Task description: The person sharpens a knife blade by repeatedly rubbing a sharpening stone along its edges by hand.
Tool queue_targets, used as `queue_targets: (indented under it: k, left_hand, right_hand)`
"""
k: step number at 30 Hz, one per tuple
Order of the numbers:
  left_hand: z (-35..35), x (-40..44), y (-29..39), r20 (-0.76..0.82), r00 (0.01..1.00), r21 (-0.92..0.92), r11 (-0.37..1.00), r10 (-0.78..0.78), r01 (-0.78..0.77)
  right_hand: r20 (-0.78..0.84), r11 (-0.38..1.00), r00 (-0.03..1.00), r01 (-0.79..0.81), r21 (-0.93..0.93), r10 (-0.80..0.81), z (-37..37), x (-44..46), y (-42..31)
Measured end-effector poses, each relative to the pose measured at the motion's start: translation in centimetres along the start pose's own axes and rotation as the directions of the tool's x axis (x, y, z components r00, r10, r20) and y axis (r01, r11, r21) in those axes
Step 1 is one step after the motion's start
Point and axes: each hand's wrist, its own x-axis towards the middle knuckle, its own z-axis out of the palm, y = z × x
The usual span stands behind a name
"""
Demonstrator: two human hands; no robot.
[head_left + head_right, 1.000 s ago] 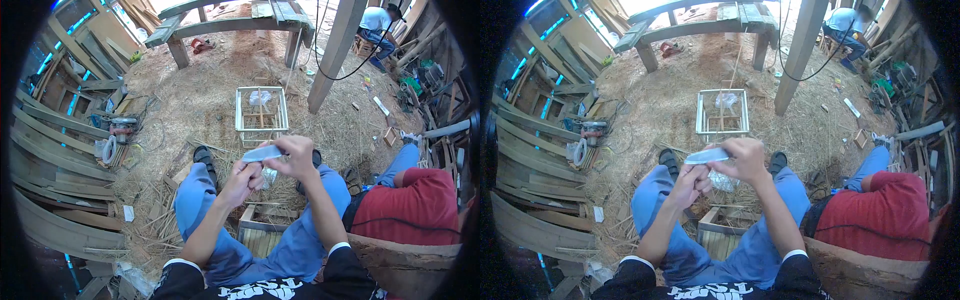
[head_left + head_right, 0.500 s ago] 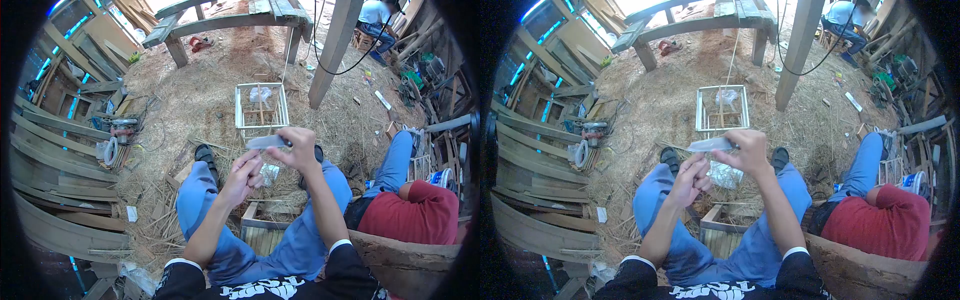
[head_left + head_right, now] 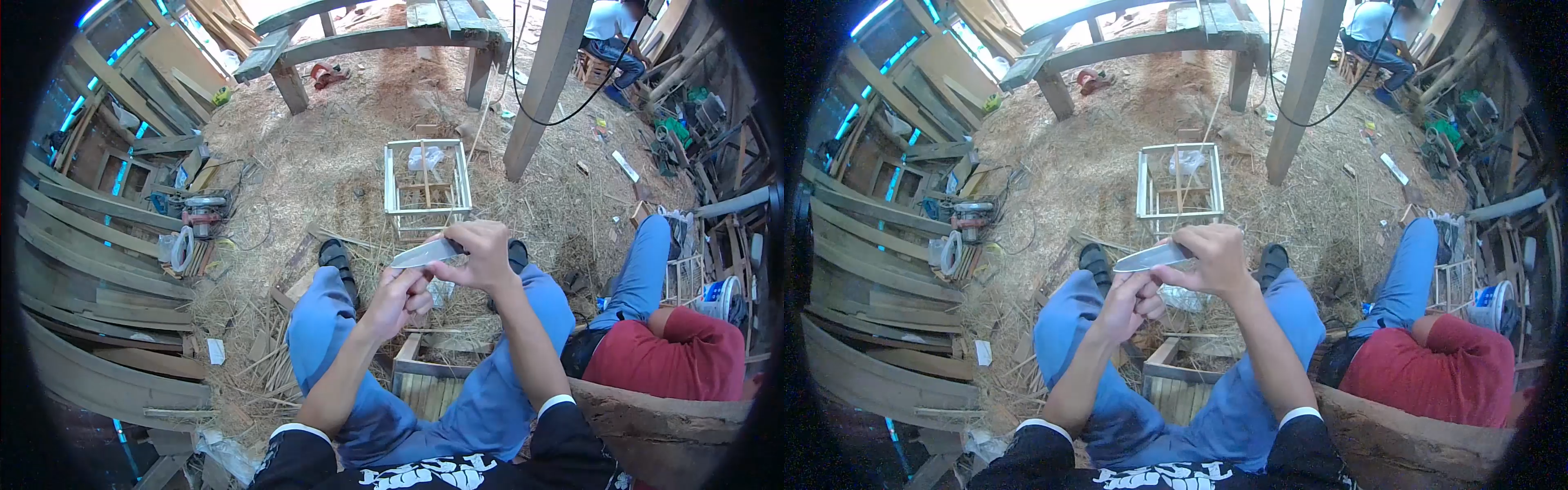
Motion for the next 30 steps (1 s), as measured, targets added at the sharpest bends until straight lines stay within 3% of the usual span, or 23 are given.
queue_targets:
  k: [6, 10, 15, 18, 23, 27, 30]
  left_hand:
    - [0.5, -0.2, 0.3, -0.021, 0.999, 0.012, 0.999, 0.038, -0.038]
    - [0.2, -0.1, -0.2, -0.056, 0.996, 0.054, 0.996, 0.069, -0.066]
    - [-0.4, -0.1, 0.0, -0.037, 0.995, 0.076, 0.994, 0.088, -0.085]
    - [0.0, -0.4, -0.2, -0.026, 0.997, 0.059, 0.996, 0.071, -0.069]
    - [-0.2, -0.2, 0.2, -0.007, 0.997, 0.091, 0.993, 0.081, -0.08]
    - [-0.1, -0.5, 0.0, 0.011, 0.997, 0.065, 0.995, 0.075, -0.076]
    - [0.0, -0.3, 0.2, -0.015, 0.998, 0.078, 0.995, 0.057, -0.056]
  right_hand:
    - [-0.003, 0.995, 0.995, -0.103, -0.017, 0.103, -0.1, -0.3, 0.7]
    - [-0.008, 1.0, 1.0, 0.009, -0.023, -0.01, 0.2, 0.2, -0.4]
    - [-0.031, 0.995, 0.997, -0.073, -0.065, 0.071, 0.0, -0.2, 0.4]
    - [-0.004, 0.998, 0.999, 0.04, -0.057, -0.041, -0.1, 0.3, -0.8]
    - [-0.032, 0.985, 0.991, -0.131, -0.112, 0.128, -0.4, -0.1, 1.3]
    - [-0.024, 0.998, 0.999, 0.038, -0.042, -0.039, 0.2, -0.1, -0.2]
    - [-0.029, 0.993, 0.994, -0.107, -0.057, 0.106, -0.3, -0.2, 1.2]
